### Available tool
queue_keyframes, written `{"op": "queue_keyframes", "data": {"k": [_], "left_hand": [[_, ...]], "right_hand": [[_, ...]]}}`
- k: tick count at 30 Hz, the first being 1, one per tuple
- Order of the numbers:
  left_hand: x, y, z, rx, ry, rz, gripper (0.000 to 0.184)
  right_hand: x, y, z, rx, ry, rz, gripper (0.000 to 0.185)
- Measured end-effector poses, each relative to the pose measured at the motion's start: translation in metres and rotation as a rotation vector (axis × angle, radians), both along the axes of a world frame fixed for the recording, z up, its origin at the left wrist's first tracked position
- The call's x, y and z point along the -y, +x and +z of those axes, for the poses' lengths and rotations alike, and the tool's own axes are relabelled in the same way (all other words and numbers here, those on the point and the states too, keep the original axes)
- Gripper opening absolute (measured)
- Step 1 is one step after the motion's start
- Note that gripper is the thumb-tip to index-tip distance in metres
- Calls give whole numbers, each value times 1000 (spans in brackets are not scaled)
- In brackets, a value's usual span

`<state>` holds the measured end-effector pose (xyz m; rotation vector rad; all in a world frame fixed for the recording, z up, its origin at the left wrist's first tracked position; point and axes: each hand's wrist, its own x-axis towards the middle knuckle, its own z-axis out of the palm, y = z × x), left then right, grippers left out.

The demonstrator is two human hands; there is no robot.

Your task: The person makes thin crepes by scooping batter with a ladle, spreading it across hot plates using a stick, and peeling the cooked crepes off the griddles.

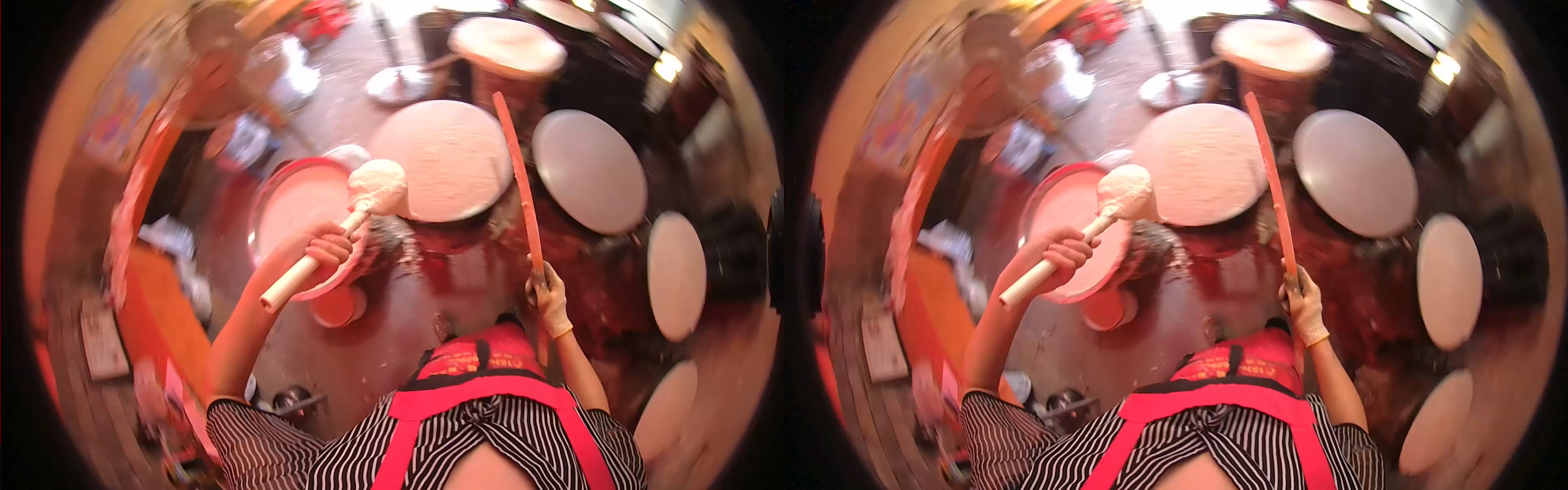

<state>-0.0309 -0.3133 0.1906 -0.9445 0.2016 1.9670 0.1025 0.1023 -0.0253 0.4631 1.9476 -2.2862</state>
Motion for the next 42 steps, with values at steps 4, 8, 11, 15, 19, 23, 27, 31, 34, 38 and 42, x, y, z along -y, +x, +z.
{"op": "queue_keyframes", "data": {"k": [4,8,11,15,19,23,27,31,34,38,42], "left_hand": [[-153,-44,-3,-102,86,-325,27],[-338,-75,1,-940,-382,-702,24],[-462,-77,-11,-1755,-948,-843,25],[-564,-81,-55,-2420,-1386,-827,29],[-618,-70,-96,-2064,-1282,-824,28],[-660,-70,-159,-1687,-1069,-577,22],[-679,-96,-200,-1575,-1033,-335,22],[-685,-130,-164,-1507,-778,76,23],[-668,-148,-88,-1443,-392,144,27],[-597,-155,-38,-1198,-299,-110,12],[-507,-112,-83,-1028,-474,-296,27]], "right_hand": [[-89,60,24,-76,-31,-120,43],[-180,59,60,-348,462,-106,37],[-235,30,84,-606,1003,-189,39],[-303,16,83,-404,1121,-387,44],[-345,33,41,219,-5,-392,41],[-324,35,-46,-59,80,-575,42],[-311,6,-80,-92,706,-605,44],[-318,-61,-100,-161,691,-699,43],[-316,-97,-61,60,-242,-683,43],[-303,-89,-69,-109,-582,-692,42],[-236,-97,-64,-43,-518,-976,46]]}}
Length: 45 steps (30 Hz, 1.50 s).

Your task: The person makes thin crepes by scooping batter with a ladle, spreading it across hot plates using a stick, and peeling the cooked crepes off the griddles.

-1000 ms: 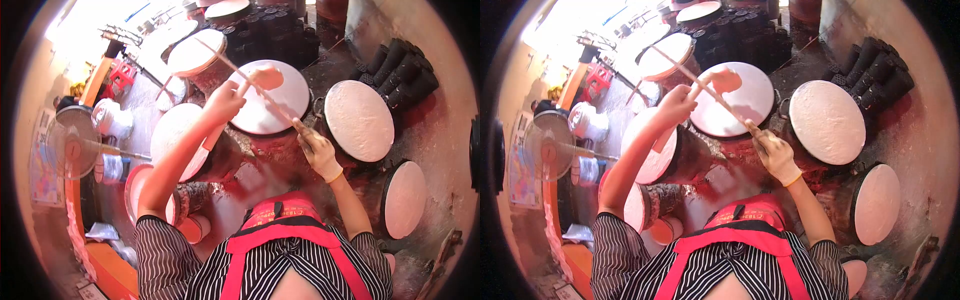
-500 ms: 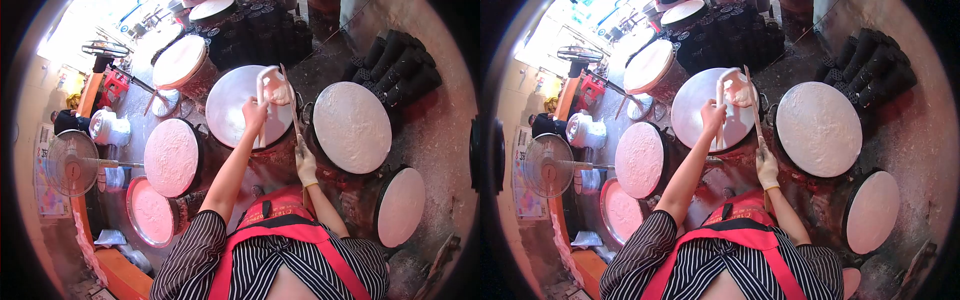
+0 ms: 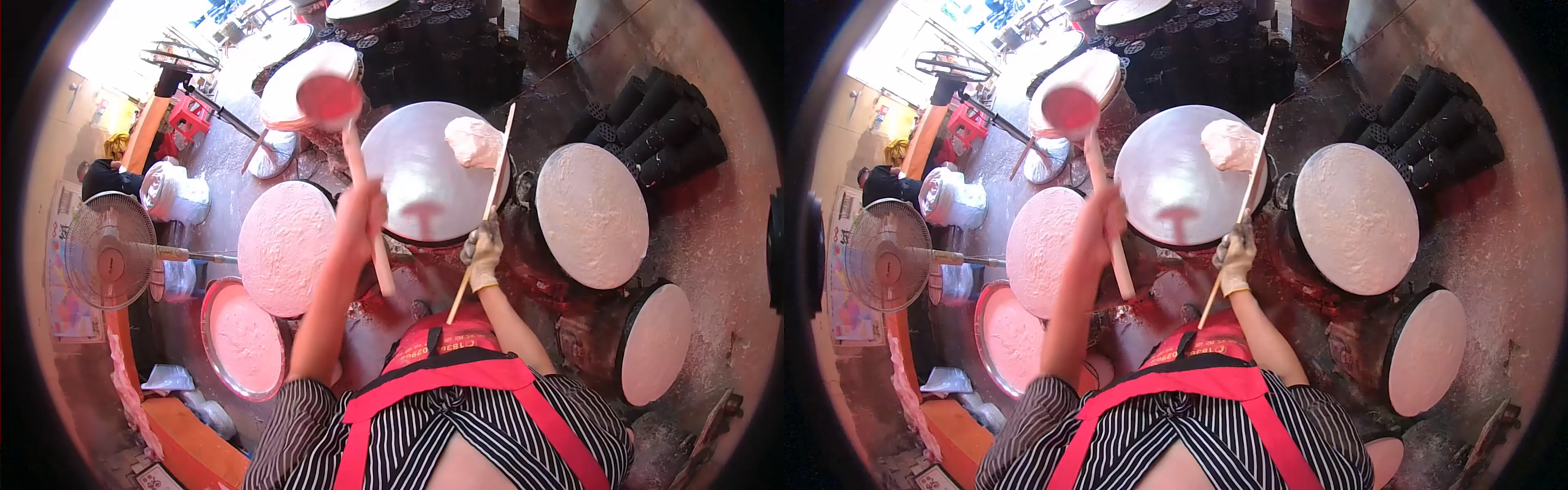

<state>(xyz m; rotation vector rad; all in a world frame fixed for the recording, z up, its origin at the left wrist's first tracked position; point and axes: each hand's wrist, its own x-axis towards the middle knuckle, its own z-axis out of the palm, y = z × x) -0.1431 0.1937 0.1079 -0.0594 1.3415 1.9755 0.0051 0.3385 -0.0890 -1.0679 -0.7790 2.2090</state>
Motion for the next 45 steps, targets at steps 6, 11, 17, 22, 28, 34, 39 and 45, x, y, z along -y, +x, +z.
{"op": "queue_keyframes", "data": {"k": [6,11,17,22,28,34,39,45], "left_hand": [[108,79,-39,198,-126,147,29],[166,97,-59,238,-84,231,18],[206,90,-83,201,-163,241,15],[215,92,-87,158,-232,219,18],[202,112,-99,118,-271,277,16],[167,135,-109,169,-303,369,15],[133,157,-113,207,-303,456,17],[102,188,-120,252,-288,580,18]], "right_hand": [[4,-113,4,183,123,-38,21],[-20,-151,8,259,205,324,24],[-14,-44,16,152,182,358,37],[16,-16,0,204,183,199,37],[9,-86,34,256,215,429,37],[-58,-28,66,175,167,787,36],[-109,-34,30,259,304,678,37],[-124,-54,59,208,389,1086,38]]}}
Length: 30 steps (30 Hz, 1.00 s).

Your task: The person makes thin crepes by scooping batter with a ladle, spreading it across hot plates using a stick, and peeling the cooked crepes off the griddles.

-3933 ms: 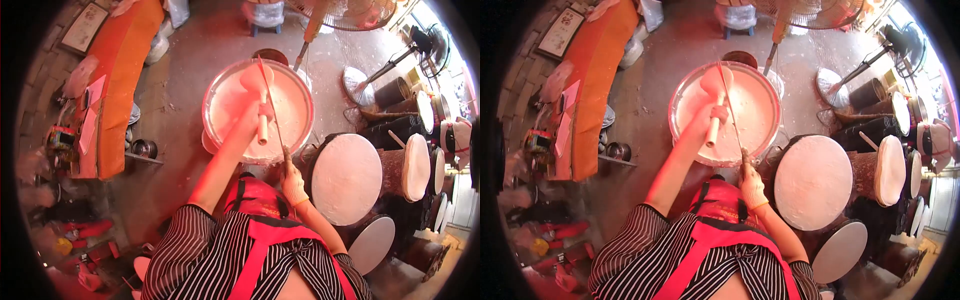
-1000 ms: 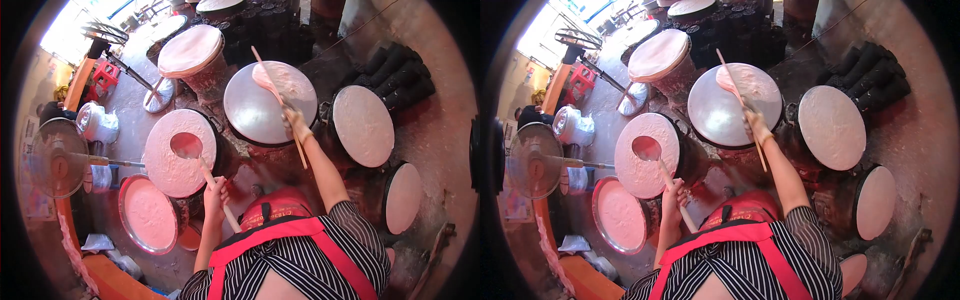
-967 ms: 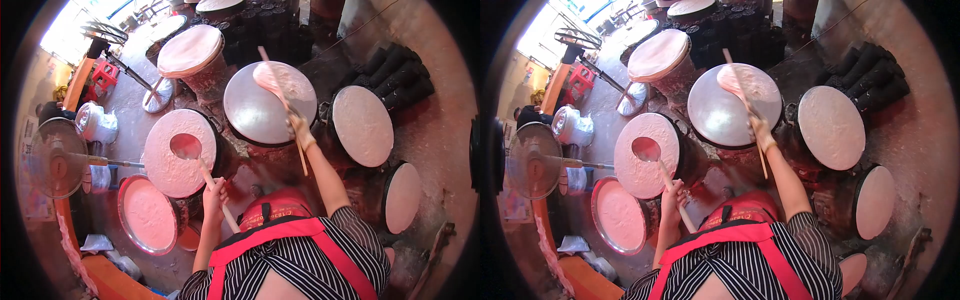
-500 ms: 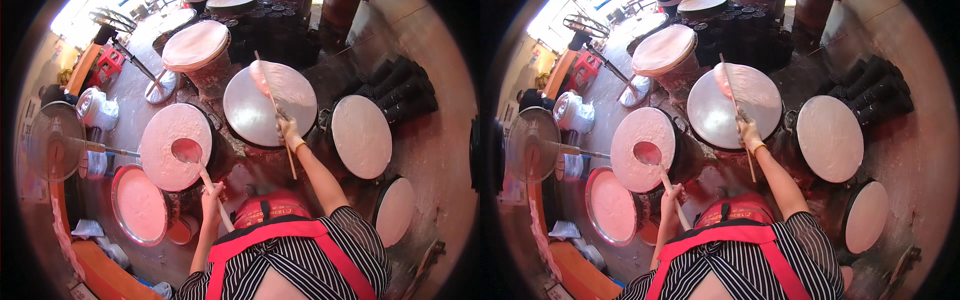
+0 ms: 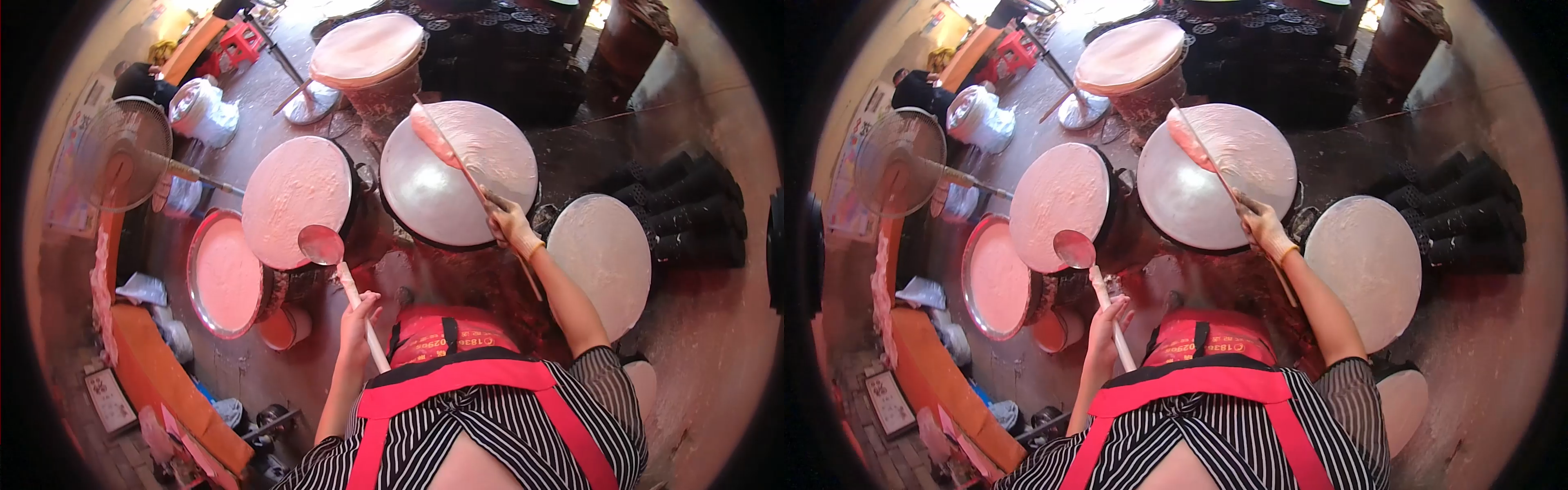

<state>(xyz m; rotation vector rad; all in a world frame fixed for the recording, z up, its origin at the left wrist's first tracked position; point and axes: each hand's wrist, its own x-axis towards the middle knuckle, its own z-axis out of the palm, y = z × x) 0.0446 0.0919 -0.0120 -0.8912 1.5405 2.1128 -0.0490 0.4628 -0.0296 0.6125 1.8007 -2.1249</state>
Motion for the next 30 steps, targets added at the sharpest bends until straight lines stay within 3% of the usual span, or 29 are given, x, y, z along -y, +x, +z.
{"op": "queue_keyframes", "data": {"k": [4,6,8,13,16,18,20,23,24,26,28,30], "left_hand": [[-4,17,-1,28,-36,60,16],[-7,24,7,29,-68,78,16],[-11,28,16,29,-93,90,16],[-20,39,26,43,-110,138,18],[-18,52,23,79,-121,162,15],[-20,62,27,96,-138,176,13],[-19,70,29,111,-151,174,14],[-24,69,43,129,-171,153,16],[-22,67,43,137,-175,139,16],[-17,62,40,144,-175,108,17],[-13,52,38,117,-176,36,19],[-7,42,35,107,-161,-50,20]], "right_hand": [[-53,35,6,77,-15,157,38],[-81,27,-3,141,54,67,38],[-79,0,-17,2,91,-118,39],[-56,-32,-21,-16,8,229,42],[-79,-10,12,67,39,347,38],[-104,-23,0,146,148,306,41],[-105,-41,-9,-42,193,205,42],[-88,-51,-27,9,22,280,41],[-80,-32,-8,-37,4,321,40],[-92,7,-31,-21,74,347,39],[-104,58,14,131,-35,334,39],[-103,81,-27,-11,-94,168,40]]}}
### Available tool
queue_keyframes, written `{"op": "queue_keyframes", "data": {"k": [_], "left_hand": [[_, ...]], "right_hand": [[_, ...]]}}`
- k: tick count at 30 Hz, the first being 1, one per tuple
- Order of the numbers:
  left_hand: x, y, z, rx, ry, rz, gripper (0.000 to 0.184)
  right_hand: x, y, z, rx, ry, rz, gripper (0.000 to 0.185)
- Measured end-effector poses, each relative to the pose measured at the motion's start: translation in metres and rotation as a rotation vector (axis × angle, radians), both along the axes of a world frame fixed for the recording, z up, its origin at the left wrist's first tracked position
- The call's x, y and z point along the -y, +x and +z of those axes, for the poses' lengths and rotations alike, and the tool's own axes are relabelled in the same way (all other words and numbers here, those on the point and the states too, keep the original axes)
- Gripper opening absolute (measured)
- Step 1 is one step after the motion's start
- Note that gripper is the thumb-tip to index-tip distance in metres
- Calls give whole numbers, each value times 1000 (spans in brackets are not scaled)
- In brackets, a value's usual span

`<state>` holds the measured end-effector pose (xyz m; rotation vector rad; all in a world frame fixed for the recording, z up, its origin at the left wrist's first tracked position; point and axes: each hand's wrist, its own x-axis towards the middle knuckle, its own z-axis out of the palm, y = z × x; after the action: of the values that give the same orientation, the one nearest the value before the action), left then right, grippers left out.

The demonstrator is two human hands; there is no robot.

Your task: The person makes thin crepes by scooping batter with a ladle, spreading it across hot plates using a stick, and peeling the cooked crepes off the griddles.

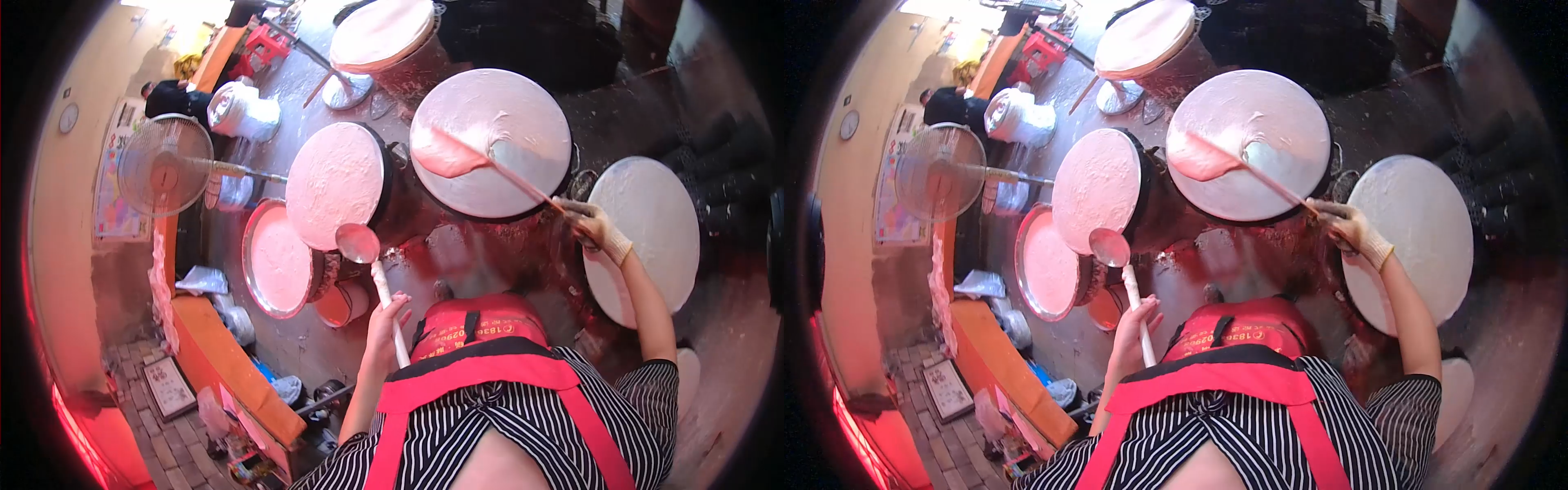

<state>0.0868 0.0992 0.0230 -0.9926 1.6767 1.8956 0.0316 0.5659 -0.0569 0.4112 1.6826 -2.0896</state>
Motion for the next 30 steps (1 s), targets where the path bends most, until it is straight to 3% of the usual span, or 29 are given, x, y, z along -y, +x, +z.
{"op": "queue_keyframes", "data": {"k": [2,4,7,10,11,14,16,18,19,22,23,24,25,27,29,30], "left_hand": [[10,-16,-5,3,35,-100,21],[21,-32,-4,-16,43,-210,22],[44,-52,-3,-71,39,-339,19],[83,-70,-14,-116,93,-441,16],[100,-75,-20,-109,95,-456,23],[155,-80,-42,-84,129,-494,37],[190,-76,-46,-83,129,-478,45],[226,-63,-46,-84,144,-436,49],[243,-56,-46,-87,161,-412,50],[284,-38,-30,-12,91,-347,46],[295,-31,-36,-49,83,-305,47],[306,-24,-38,-62,98,-253,49],[317,-20,-42,-62,111,-246,49],[331,-14,-46,-61,121,-220,44],[337,-13,-46,-42,126,-210,41],[336,-13,-47,-37,133,-204,39]], "right_hand": [[35,12,18,-9,-5,-315,41],[75,3,-5,-40,74,-531,39],[123,31,1,-33,117,-247,36],[161,102,26,18,139,-213,38],[171,130,-6,-136,262,-305,39],[238,171,-34,-176,332,-575,43],[296,137,-37,-331,-507,-674,48],[376,48,-6,-224,-179,-799,51],[394,5,-21,-182,93,-728,47],[439,-138,-41,-239,414,-728,44],[450,-174,-50,-182,358,-756,46],[458,-204,-58,-28,76,-796,45],[459,-240,-110,-76,245,-894,42],[468,-249,-157,-145,348,-1016,32],[481,-221,-191,-226,303,-1079,23],[486,-189,-173,-225,175,-1088,22]]}}
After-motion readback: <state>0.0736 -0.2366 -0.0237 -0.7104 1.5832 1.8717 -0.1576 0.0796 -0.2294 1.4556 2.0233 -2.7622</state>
